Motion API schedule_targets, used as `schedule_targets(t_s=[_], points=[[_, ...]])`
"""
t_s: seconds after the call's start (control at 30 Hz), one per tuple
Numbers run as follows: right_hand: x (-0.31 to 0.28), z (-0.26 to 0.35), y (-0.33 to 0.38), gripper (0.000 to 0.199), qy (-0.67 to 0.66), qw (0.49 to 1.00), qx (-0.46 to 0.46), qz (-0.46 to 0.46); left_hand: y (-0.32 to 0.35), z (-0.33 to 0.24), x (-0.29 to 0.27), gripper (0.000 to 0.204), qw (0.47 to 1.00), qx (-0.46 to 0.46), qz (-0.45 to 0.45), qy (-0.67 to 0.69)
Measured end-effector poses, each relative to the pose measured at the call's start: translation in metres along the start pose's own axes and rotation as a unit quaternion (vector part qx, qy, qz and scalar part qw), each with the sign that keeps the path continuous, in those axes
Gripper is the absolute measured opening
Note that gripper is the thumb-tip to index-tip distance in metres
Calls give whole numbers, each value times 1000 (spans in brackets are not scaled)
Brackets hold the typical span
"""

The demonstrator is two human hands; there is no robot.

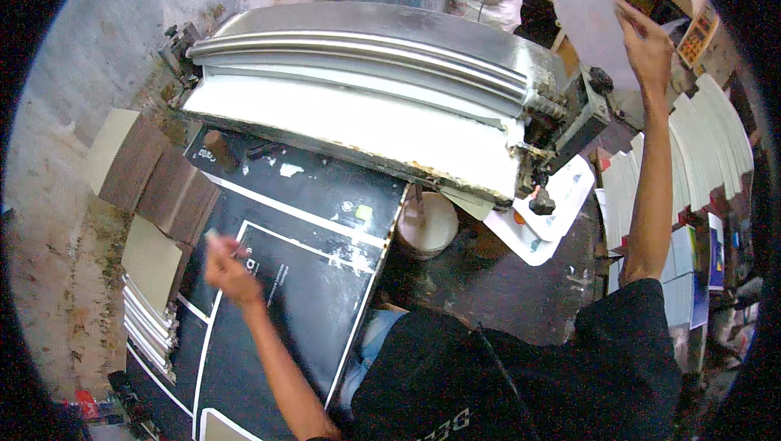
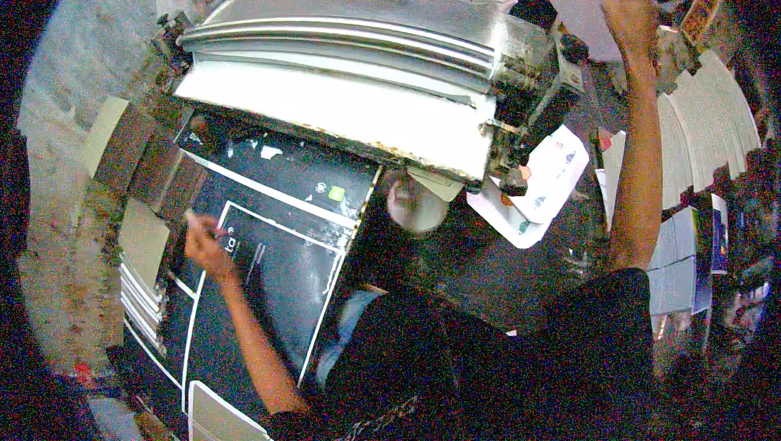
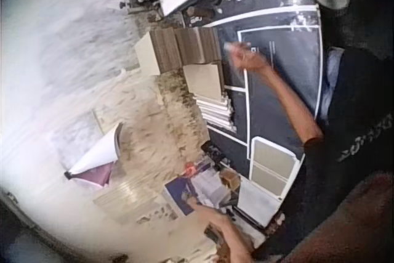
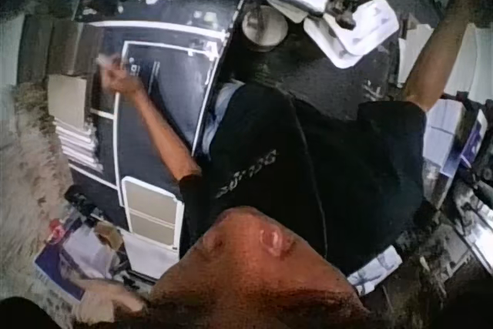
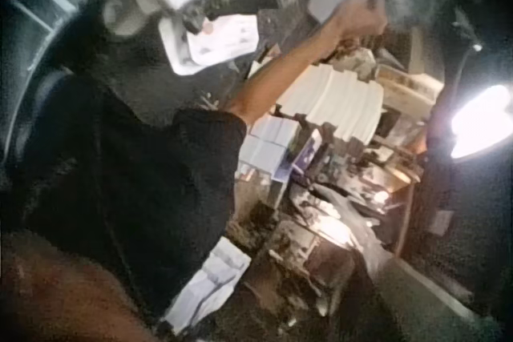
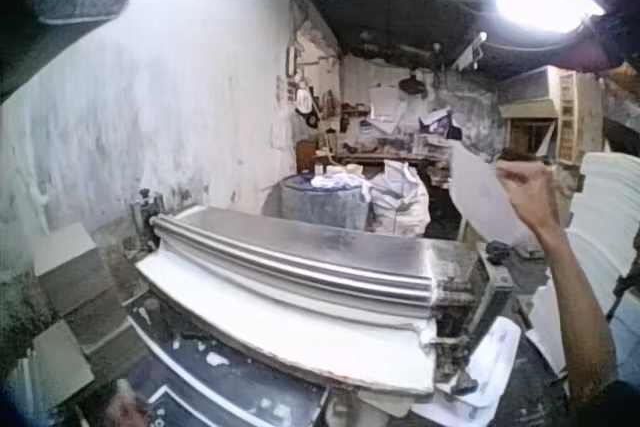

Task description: The person assembles cardboard covers by applying adhesive and positioning paper sheets onto the boards at a workstation.

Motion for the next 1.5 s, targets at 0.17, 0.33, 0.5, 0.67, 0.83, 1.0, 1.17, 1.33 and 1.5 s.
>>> schedule_targets(t_s=[0.17,0.33,0.5,0.67,0.83,1.0,1.17,1.33,1.5], points=[[32,158,26,32,-84,972,-206,71,-8,-121,173,47,961,13,271,45],[70,302,97,16,-112,910,-387,100,-17,-159,278,60,870,-227,396,189],[62,326,109,26,-181,848,-342,361,-33,-125,294,33,903,-198,329,195],[93,300,57,40,-155,833,-361,389,-50,-108,278,30,892,-253,296,231],[202,304,64,74,-179,755,-382,503,-81,-97,287,34,881,-255,309,253],[268,310,74,89,-165,722,-366,564,-93,-97,271,45,904,-257,294,174],[332,283,49,114,-42,806,-243,538,-94,-114,237,25,952,20,297,78],[368,250,26,124,-48,847,-206,488,-86,-152,216,20,922,250,294,-6],[357,270,34,119,-46,839,-233,490,-80,-150,205,33,908,285,304,-40]])
Point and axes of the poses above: each hand's wrist, its own y-axis away from the middle knuckle, its own x-axis out of the palm, z = x × y, the point moved 8 cm from there along -y, towards the middle knuckle, and after that the axes turned 6 degrees about y, right-handed, at the moved point
